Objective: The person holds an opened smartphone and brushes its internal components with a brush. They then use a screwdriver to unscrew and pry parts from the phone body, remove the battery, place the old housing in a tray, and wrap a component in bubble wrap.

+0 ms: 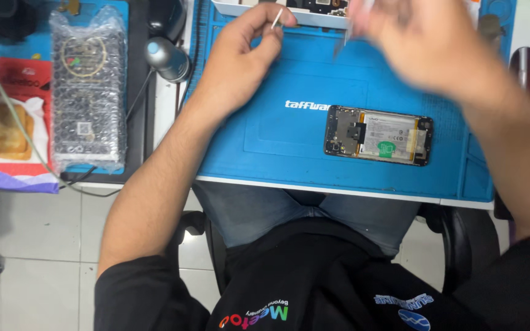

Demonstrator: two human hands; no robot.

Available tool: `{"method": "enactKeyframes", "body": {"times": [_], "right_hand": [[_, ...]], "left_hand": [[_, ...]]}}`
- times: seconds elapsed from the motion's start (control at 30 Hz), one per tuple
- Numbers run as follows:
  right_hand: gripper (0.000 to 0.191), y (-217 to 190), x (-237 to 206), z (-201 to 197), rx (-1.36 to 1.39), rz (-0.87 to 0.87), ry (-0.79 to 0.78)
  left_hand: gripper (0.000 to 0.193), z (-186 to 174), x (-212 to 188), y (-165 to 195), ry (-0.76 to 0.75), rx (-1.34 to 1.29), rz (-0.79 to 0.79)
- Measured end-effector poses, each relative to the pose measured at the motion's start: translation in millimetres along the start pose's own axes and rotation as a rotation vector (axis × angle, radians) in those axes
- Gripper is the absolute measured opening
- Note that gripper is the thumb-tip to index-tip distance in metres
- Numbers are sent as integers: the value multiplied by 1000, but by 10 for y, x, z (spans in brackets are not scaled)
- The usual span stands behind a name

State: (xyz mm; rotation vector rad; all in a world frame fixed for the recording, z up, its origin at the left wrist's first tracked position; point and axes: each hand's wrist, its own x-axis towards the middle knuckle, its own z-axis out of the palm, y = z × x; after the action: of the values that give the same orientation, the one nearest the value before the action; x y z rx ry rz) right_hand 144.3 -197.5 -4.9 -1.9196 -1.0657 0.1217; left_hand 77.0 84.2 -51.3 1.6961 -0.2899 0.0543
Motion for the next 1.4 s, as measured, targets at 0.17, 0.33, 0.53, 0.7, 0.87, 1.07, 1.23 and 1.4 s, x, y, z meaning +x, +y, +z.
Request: {"method": "enactKeyframes", "body": {"times": [0.17,0.33,0.53,0.7,0.87,1.07,1.23,1.4], "right_hand": [[79,-56,-593,370,281,18,-64],[89,-116,-743,538,308,67,-111],[82,-125,-759,644,190,-98,-108],[77,-174,-731,705,38,-189,-105],[68,-298,-578,697,12,-443,-16],[34,-485,-542,608,125,-409,55],[37,-515,-552,537,129,-334,27],[32,-501,-521,513,258,-220,16]], "left_hand": [[33,77,-45,-18,-73,-15,8],[9,32,-89,62,-56,-157,-194],[11,-53,-90,140,-43,-242,-228],[16,-62,-98,132,-72,-233,-258],[25,-99,-97,165,-108,-265,-326],[20,-8,-147,155,-197,21,-314],[24,5,-167,210,-186,374,22],[20,113,-353,473,-127,659,188]]}}
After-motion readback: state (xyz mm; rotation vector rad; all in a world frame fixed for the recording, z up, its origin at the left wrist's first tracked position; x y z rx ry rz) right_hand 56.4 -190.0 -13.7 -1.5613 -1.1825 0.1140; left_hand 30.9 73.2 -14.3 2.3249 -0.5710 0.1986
